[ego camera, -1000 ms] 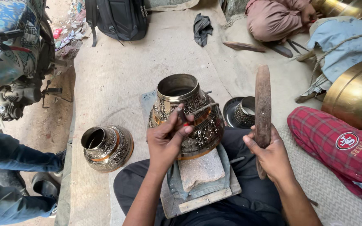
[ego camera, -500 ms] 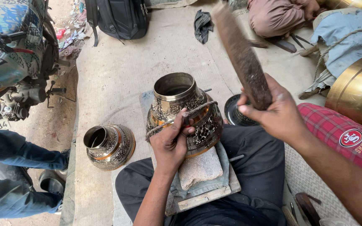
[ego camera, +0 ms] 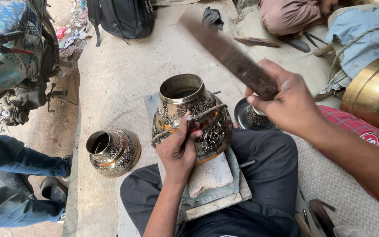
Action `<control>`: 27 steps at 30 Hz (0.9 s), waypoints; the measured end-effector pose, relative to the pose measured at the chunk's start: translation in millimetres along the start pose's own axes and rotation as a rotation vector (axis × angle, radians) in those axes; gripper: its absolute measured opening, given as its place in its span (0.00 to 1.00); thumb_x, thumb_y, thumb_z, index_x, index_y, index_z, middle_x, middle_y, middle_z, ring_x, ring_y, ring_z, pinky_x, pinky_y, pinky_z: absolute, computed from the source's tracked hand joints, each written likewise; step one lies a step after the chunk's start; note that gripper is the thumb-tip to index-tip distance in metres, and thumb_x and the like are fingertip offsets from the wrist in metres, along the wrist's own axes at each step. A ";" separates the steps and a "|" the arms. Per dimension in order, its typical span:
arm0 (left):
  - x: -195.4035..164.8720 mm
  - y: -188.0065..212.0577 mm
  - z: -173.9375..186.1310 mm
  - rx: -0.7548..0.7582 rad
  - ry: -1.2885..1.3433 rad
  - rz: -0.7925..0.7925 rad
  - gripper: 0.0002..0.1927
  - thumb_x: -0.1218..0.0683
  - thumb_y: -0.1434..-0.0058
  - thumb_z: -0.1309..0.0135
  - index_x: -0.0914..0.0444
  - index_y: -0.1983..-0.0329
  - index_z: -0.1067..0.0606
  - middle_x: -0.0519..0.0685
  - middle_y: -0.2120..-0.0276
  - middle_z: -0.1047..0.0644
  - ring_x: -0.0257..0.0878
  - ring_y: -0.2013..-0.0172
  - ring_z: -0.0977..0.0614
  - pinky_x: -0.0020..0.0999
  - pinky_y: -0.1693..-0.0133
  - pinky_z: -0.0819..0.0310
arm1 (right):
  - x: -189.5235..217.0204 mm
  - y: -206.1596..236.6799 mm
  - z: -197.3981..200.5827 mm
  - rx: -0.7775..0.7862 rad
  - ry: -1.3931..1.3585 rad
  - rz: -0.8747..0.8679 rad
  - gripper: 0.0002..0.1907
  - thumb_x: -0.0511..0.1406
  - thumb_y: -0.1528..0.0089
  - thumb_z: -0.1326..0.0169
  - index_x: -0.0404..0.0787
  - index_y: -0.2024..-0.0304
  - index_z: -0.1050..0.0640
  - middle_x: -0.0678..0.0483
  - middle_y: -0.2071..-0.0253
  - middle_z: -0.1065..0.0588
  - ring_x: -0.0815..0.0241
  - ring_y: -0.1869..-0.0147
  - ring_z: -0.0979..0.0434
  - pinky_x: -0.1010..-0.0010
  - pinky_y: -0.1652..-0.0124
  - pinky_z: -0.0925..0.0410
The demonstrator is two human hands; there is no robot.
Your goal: The person sits on the ground with an engraved brass pot resting on a stone block and repeatedly strikes a metal punch held against the pot's surface using a wooden mallet, rotating the pot to work around its decorated body.
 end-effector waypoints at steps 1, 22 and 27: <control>-0.3 0.1 -0.8 -0.002 0.009 0.010 0.26 0.71 0.41 0.43 0.64 0.39 0.24 0.52 0.63 0.15 0.33 0.62 0.12 0.25 0.56 0.19 | 0.3 -1.1 -0.5 0.008 0.278 0.142 0.17 0.30 0.44 0.41 0.48 0.53 0.23 0.58 0.65 0.20 0.67 0.62 0.21 0.70 0.62 0.30; -4.0 0.5 -4.6 -0.030 -0.015 0.028 0.26 0.71 0.42 0.42 0.63 0.39 0.24 0.53 0.63 0.15 0.34 0.62 0.12 0.26 0.57 0.20 | 16.1 -0.9 -8.0 0.080 0.644 0.151 0.20 0.25 0.52 0.43 0.46 0.57 0.20 0.55 0.72 0.21 0.58 0.67 0.20 0.57 0.64 0.34; -4.4 0.2 -5.3 -0.047 0.027 0.011 0.26 0.72 0.40 0.44 0.63 0.39 0.24 0.54 0.60 0.15 0.34 0.60 0.12 0.25 0.55 0.18 | 12.2 -0.2 -13.4 0.101 0.796 0.179 0.16 0.24 0.48 0.43 0.46 0.60 0.19 0.57 0.73 0.19 0.60 0.73 0.22 0.55 0.67 0.36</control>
Point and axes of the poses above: each hand's wrist, its own y-axis away from the middle knuckle, its own z-axis out of the back of the hand, x = y × z, the point moved 1 cm from there along -y, towards the middle knuckle
